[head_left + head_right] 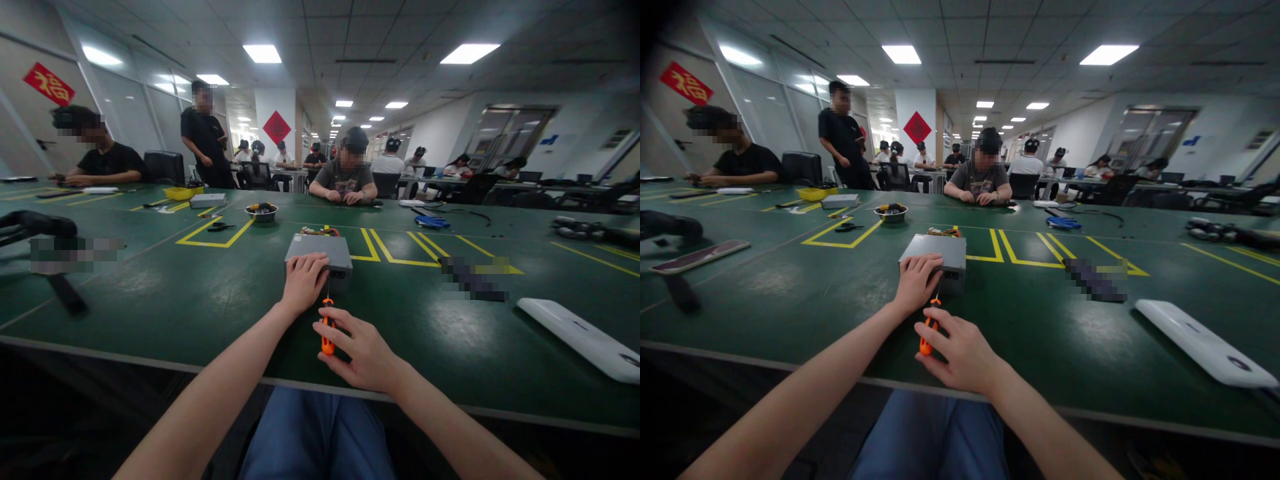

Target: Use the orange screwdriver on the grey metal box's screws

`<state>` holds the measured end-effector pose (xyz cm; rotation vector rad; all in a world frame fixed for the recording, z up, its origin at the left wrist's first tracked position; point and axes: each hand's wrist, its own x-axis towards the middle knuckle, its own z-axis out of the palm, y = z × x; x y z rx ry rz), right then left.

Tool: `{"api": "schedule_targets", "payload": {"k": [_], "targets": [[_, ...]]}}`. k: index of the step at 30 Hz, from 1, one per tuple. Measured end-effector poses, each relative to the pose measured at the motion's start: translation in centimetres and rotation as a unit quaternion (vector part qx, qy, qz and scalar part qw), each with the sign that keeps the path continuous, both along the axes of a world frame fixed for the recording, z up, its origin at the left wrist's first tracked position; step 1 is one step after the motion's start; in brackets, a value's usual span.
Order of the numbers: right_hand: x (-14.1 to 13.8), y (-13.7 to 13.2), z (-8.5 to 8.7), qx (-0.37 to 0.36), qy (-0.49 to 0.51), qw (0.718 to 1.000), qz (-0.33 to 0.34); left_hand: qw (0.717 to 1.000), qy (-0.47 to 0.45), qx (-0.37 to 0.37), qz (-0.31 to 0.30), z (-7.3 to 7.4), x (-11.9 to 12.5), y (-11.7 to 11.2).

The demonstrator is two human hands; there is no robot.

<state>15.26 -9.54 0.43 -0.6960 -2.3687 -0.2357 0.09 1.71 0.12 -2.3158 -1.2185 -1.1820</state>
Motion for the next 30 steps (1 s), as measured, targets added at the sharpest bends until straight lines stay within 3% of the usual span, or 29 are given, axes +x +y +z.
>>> {"api": "schedule_targets", "payload": {"k": [6,10,19,30], "targets": [[0.0,0.6,-0.9,-0.003,0.068,0.998,0.004,1.000,0.005,0.000,0.001,0.1,0.0,-0.1],[0.0,0.5,-0.6,-0.010,0.076,0.997,0.010,1.000,0.006,-0.004,0.002,0.0,-0.1,0.1],[2.0,-0.4,0.1,0.083,0.090,0.993,-0.006,1.000,0.008,0.002,0.006,-0.1,-0.1,0.1],[2.3,-0.3,0.0,0.068,0.102,0.992,-0.038,1.000,0.001,0.000,-0.002,-0.1,-0.1,0.0]]}}
